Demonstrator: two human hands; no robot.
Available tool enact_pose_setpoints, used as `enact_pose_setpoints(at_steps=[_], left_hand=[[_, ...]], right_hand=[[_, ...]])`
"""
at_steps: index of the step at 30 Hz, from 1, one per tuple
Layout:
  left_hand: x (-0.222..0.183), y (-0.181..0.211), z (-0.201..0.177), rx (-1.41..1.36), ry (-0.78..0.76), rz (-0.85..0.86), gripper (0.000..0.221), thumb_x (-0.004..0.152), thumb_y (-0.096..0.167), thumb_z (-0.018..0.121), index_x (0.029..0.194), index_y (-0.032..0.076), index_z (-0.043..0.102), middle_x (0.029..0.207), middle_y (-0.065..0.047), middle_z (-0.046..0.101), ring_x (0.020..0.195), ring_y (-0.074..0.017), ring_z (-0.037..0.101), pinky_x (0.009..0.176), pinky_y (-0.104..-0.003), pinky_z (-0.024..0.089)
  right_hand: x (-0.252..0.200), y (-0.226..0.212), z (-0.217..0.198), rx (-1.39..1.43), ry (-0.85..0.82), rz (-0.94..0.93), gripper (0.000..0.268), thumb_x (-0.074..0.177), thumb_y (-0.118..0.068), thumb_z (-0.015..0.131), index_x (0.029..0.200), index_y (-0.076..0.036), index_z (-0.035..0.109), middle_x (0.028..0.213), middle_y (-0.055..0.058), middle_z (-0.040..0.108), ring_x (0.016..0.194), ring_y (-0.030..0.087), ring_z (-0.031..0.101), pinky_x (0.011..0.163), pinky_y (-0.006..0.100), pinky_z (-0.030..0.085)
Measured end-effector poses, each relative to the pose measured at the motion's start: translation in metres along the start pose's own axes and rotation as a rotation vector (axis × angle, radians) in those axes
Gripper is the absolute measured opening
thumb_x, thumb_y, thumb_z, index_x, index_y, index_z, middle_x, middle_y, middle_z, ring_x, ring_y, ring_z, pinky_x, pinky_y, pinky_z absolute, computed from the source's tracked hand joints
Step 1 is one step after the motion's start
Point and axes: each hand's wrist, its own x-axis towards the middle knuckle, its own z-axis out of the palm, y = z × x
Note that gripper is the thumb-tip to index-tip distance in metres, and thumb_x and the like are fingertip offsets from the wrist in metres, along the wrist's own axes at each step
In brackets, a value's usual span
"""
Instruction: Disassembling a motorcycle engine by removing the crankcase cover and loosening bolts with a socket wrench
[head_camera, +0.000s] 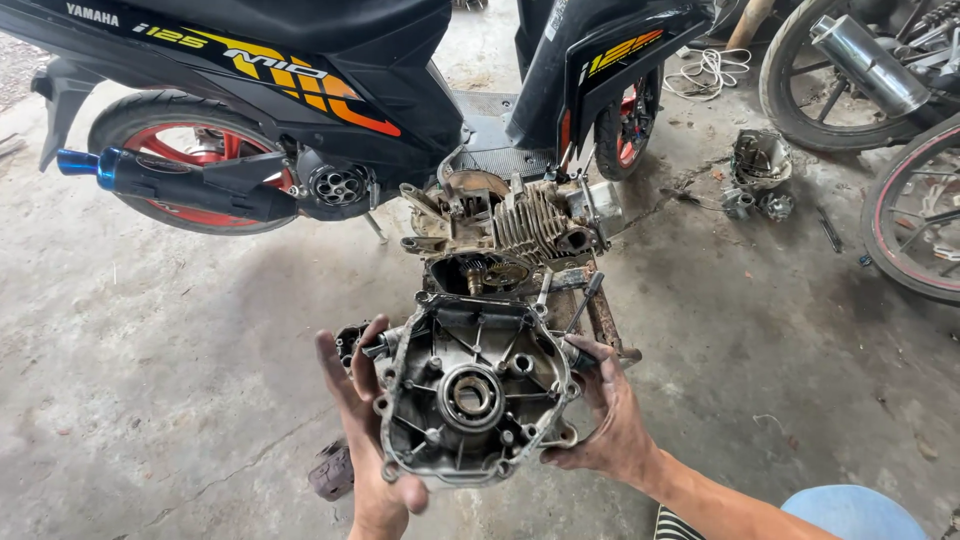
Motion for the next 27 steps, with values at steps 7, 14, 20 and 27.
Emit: enact_pose_setpoints(at_steps=[7,14,20,27], left_hand=[[0.025,0.004,0.006,-0.355,0.478,-0.565,0.102,0.067,0.037,0.053,0.157,0.022,0.009,0.140,-0.024,0.041,0.127,-0.0443,0.048,0.105,-0.064,0.047],[0.034,0.021,0.030,-0.153,0.642,-1.151,0.057,0.083,0.048,0.052,0.127,0.012,0.042,0.120,-0.013,0.047,0.114,-0.0293,0.055,0.108,-0.045,0.044],[0.031,0.001,0.027,-0.157,0.688,-1.139,0.069,0.073,0.058,0.056,0.125,0.012,0.045,0.117,-0.010,0.044,0.115,-0.0256,0.048,0.100,-0.045,0.038],[0.040,-0.001,0.005,-0.144,0.704,-1.026,0.054,0.082,0.050,0.057,0.121,0.014,0.046,0.115,-0.004,0.047,0.107,-0.0176,0.054,0.093,-0.035,0.046]], right_hand=[[0.018,-0.002,-0.007,0.237,-0.151,0.259,0.116,0.060,-0.054,0.097,0.144,-0.001,0.037,0.136,0.025,0.060,0.119,0.035,0.065,0.109,0.050,0.055],[0.024,0.007,0.000,-0.201,0.105,0.816,0.036,0.077,-0.011,0.085,0.111,-0.004,0.075,0.083,0.009,0.079,0.068,0.013,0.069,0.058,0.024,0.054],[0.042,0.020,-0.015,-0.167,0.100,0.821,0.032,0.080,-0.011,0.082,0.110,-0.001,0.073,0.088,0.012,0.079,0.075,0.016,0.072,0.064,0.025,0.056],[0.079,0.049,-0.036,-0.854,0.009,0.819,0.028,0.093,-0.015,0.068,0.119,-0.005,0.072,0.073,0.011,0.075,0.037,0.012,0.048,0.034,0.025,0.040]])
